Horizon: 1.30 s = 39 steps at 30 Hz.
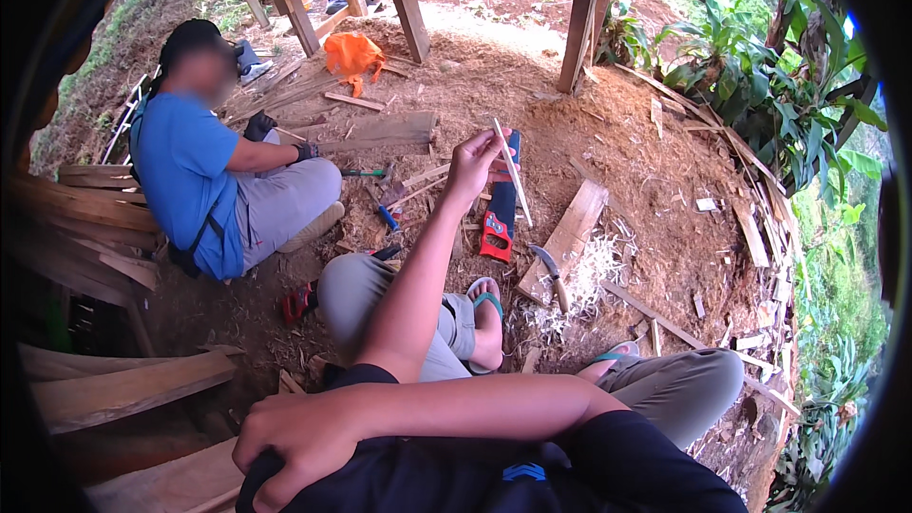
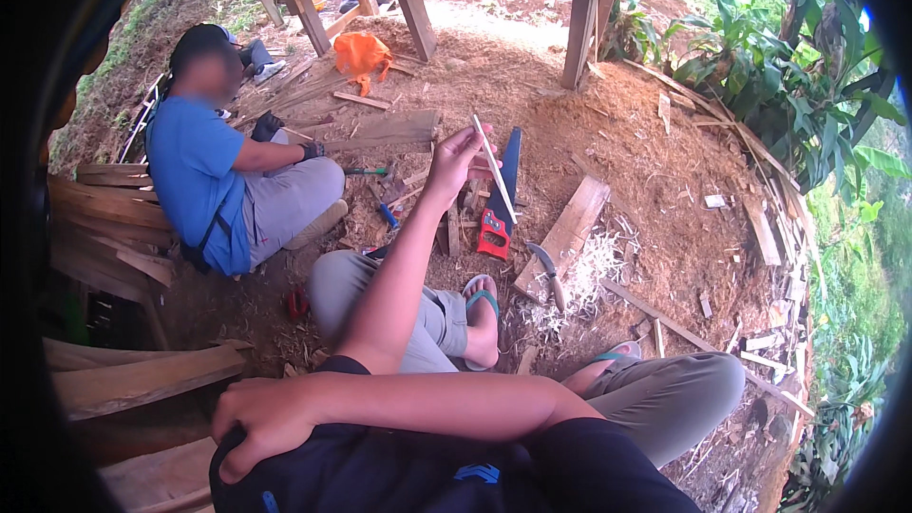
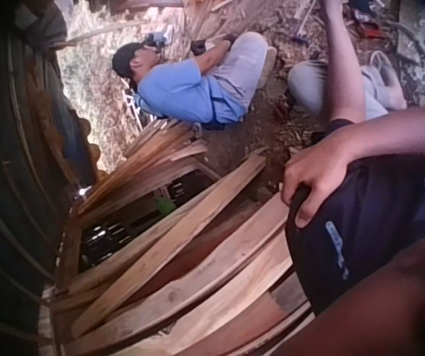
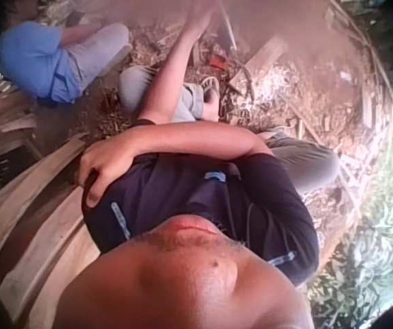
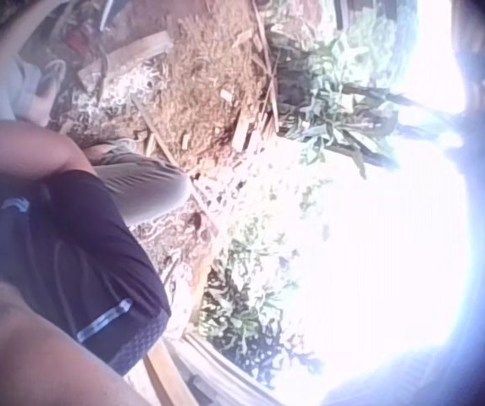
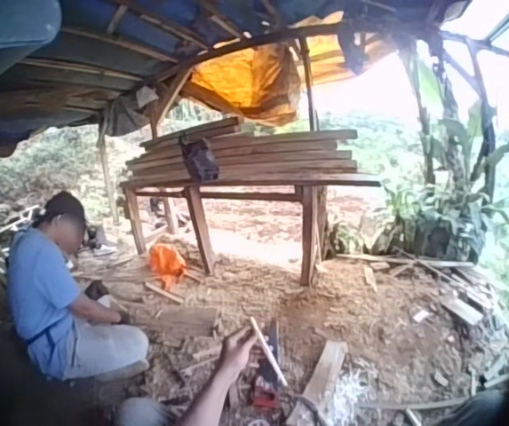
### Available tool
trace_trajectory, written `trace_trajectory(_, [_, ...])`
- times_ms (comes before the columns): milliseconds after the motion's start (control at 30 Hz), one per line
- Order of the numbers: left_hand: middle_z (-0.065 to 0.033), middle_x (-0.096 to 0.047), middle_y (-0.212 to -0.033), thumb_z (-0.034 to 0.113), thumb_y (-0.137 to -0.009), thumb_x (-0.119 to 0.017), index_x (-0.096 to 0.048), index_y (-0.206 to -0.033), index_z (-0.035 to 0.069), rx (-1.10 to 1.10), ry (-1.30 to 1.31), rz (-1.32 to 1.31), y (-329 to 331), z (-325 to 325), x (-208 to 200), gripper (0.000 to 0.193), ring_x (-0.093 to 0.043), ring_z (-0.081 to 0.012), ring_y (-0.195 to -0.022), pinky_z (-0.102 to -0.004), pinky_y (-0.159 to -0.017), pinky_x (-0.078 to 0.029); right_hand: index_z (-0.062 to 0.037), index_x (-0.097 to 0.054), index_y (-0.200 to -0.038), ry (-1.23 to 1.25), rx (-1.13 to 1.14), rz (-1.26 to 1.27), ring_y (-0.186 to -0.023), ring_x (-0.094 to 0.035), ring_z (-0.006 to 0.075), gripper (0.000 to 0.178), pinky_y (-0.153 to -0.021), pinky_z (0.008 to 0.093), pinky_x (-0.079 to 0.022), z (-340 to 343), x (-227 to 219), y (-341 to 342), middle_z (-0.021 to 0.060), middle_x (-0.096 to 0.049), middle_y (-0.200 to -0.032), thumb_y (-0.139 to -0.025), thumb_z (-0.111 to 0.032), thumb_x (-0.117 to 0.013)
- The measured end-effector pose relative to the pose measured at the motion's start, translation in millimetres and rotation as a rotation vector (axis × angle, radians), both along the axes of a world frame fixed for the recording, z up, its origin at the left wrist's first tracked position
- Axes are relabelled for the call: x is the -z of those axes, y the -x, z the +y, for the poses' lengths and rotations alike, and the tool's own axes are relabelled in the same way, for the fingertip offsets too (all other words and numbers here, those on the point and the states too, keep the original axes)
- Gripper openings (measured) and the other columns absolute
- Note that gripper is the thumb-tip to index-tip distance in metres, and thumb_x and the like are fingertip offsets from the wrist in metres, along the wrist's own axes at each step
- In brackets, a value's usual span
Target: The person sits on the ground and uses a knife to shave thin strips from a small piece of wood held between their feet. They repeatedly scrape the blade along the wood to create fine shavings, occasionally pausing to inspect the result.
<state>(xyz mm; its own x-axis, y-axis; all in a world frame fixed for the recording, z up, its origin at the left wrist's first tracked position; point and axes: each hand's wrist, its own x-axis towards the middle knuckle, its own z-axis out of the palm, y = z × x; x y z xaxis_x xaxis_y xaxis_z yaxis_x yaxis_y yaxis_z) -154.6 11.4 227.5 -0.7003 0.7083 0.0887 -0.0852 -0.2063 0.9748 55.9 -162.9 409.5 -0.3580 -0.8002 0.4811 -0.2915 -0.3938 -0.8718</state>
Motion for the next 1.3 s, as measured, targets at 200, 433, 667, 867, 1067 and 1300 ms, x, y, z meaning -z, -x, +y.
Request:
trace_trajectory(200, [-0.0112, -0.066, -0.096, 0.030, -0.098, -0.054, -0.058, -0.125, 0.005, -0.001, -0.010, -0.021, -2.7, -2.0, 0.9, 0.037, -0.072, -0.0230, -0.078, -0.0357, -0.064, -0.063, -0.0001, -0.067, -0.080, 0.321, 0.149, -0.056, -0.083, -0.061, 0.0369, 0.047, -0.072, 0.0444, -0.044, -17.4, 14.7, -8.0, 0.0198, -0.065, -0.078, -0.078, -0.047, -0.067])
trace_trajectory(433, [-0.0104, -0.065, -0.097, 0.032, -0.098, -0.053, -0.057, -0.126, 0.005, 0.014, 0.003, -0.020, -5.8, 3.9, -2.1, 0.039, -0.071, -0.0229, -0.080, -0.0344, -0.065, -0.062, -0.0002, -0.064, -0.075, -0.028, 0.074, -0.004, -0.080, -0.060, 0.0370, 0.043, -0.070, 0.0455, -0.044, 11.6, -1.9, -0.9, 0.0197, -0.065, -0.080, -0.079, -0.043, -0.068])
trace_trajectory(667, [-0.0096, -0.066, -0.097, 0.032, -0.098, -0.054, -0.056, -0.126, 0.006, 0.009, 0.023, -0.012, -4.7, 0.6, 3.7, 0.038, -0.071, -0.0226, -0.080, -0.0336, -0.064, -0.062, 0.0012, -0.064, -0.077, 0.252, 0.179, 0.016, -0.079, -0.061, 0.0363, 0.043, -0.070, 0.0435, -0.045, -13.6, 11.7, -5.7, 0.0189, -0.064, -0.080, -0.080, -0.042, -0.067])
trace_trajectory(867, [-0.0098, -0.066, -0.098, 0.031, -0.098, -0.054, -0.057, -0.125, 0.006, 0.019, 0.027, -0.023, -4.3, 4.1, 4.7, 0.037, -0.071, -0.0220, -0.080, -0.0330, -0.063, -0.062, 0.0013, -0.063, -0.076, 0.040, 0.124, 0.029, -0.078, -0.061, 0.0360, 0.043, -0.070, 0.0430, -0.046, 6.1, 2.5, 3.4, 0.0167, -0.062, -0.075, -0.080, -0.041, -0.067])
trace_trajectory(1067, [-0.0082, -0.069, -0.093, 0.027, -0.094, -0.063, -0.059, -0.103, 0.006, -0.009, 0.054, 0.003, -6.8, 13.3, 9.1, 0.024, -0.069, -0.0152, -0.071, -0.0266, -0.052, -0.058, -0.0004, -0.065, -0.077, 0.234, 0.165, 0.045, -0.083, -0.062, 0.0339, 0.042, -0.072, 0.0427, -0.046, -7.2, 19.2, 6.0, 0.0169, -0.064, -0.080, -0.079, -0.042, -0.068])
trace_trajectory(1300, [-0.0084, -0.069, -0.092, 0.031, -0.093, -0.065, -0.059, -0.105, 0.006, -0.077, 0.077, -0.019, 0.9, 5.6, 18.0, 0.028, -0.068, -0.0139, -0.068, -0.0250, -0.051, -0.057, 0.0000, -0.068, -0.082, 0.054, 0.173, 0.009, -0.081, -0.063, 0.0332, 0.048, -0.073, 0.0411, -0.048, 8.7, 4.4, -3.2, 0.0165, -0.066, -0.080, -0.080, -0.048, -0.067])
